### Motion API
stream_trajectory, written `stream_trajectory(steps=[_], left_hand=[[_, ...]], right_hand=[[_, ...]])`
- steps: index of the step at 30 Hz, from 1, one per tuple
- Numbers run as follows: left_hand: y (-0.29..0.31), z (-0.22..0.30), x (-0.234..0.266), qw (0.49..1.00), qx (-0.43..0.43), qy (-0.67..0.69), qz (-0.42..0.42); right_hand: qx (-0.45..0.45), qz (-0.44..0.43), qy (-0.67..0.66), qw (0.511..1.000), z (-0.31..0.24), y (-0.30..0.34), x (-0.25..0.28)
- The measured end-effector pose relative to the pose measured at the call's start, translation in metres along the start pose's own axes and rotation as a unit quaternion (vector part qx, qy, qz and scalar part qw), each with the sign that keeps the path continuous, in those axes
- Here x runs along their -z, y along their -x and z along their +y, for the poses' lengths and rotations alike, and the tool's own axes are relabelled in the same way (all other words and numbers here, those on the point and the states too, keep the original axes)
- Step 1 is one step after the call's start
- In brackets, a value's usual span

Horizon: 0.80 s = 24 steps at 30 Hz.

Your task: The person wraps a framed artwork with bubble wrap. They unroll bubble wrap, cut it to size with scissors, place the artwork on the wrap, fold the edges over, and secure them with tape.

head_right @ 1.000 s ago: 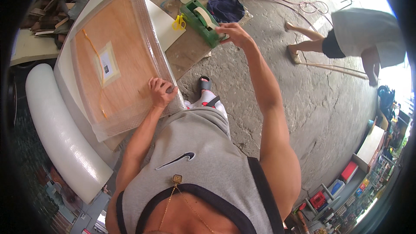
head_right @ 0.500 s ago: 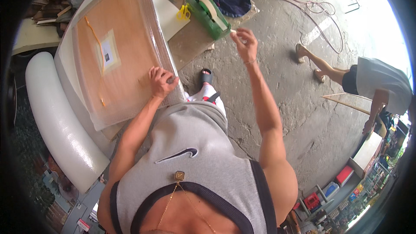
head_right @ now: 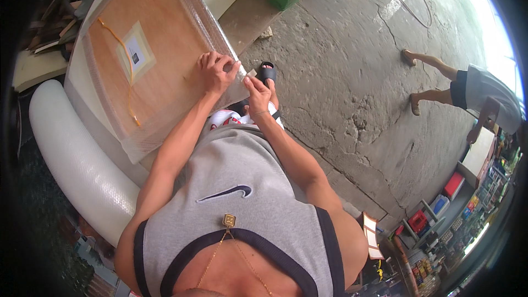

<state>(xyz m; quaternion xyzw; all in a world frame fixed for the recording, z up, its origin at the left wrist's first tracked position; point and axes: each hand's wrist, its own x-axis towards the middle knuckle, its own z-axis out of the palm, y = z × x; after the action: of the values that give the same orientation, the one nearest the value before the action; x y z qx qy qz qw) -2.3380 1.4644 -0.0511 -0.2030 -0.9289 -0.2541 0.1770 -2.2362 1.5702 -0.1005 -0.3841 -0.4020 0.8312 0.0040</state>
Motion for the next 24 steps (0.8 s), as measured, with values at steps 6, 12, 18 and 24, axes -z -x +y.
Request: stream_trajectory(steps=[6,12,18,24], left_hand=[[0.026,-0.004,0.016,0.997,-0.003,0.023,-0.079],[0.043,0.000,0.010,0.996,0.028,-0.011,-0.080],[0.046,-0.001,0.007,0.996,0.020,-0.006,-0.084],[0.046,-0.001,0.005,0.997,0.024,-0.005,-0.071]], right_hand=[[0.105,0.047,0.047,0.992,0.014,-0.009,-0.002],[0.052,0.121,0.088,0.987,0.006,-0.019,-0.013],[-0.200,0.071,0.035,0.977,0.015,-0.061,0.004],[-0.221,-0.214,0.220,0.926,0.026,-0.100,0.031]])
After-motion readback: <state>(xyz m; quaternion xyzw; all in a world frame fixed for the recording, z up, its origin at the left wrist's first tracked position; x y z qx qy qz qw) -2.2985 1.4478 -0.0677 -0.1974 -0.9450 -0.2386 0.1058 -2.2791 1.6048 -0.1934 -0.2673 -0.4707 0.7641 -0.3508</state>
